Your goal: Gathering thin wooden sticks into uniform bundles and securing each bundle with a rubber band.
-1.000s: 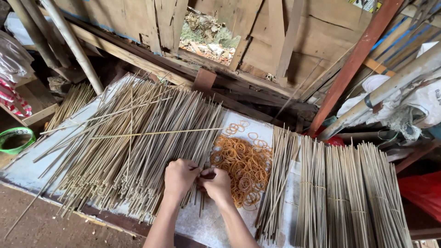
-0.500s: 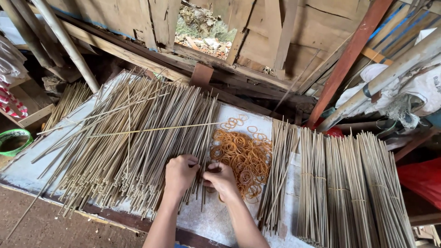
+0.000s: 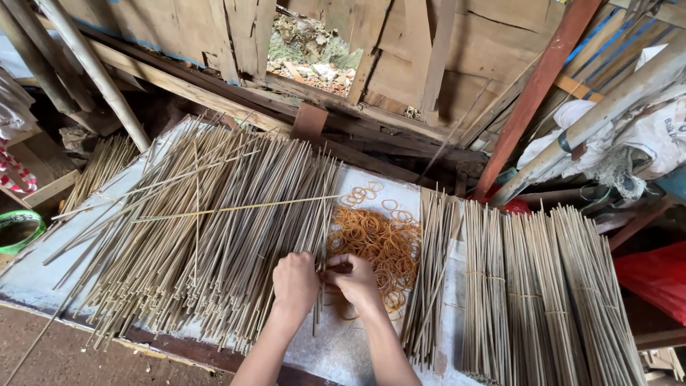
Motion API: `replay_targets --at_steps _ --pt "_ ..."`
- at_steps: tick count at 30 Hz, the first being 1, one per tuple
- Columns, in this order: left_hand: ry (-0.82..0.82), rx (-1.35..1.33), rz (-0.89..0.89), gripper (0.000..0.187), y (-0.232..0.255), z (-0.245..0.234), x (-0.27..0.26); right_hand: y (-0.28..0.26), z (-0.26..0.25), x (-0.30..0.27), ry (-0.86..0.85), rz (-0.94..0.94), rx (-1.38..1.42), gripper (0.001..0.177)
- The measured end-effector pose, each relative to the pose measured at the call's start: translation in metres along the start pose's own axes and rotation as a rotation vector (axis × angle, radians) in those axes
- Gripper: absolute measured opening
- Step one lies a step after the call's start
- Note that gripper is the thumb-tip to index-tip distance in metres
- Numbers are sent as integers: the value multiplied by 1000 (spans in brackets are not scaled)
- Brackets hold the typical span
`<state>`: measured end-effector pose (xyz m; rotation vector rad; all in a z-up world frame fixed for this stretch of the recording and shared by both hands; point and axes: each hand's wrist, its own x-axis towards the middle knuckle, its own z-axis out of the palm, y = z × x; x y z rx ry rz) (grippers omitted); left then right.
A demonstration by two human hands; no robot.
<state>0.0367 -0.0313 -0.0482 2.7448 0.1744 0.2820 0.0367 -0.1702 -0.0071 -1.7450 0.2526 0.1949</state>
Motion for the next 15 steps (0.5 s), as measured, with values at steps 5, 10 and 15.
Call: replay_targets --at_steps 5,10,15 --pt "-6 -11 -15 6 8 2 0 -10 -6 -6 -47 -5 126 43" --pt "19 -53 -25 5 9 -3 -7 -33 -16 -22 -67 5 185 41" --pt "9 20 -17 9 12 7 -4 -31 -17 -25 -97 21 181 44"
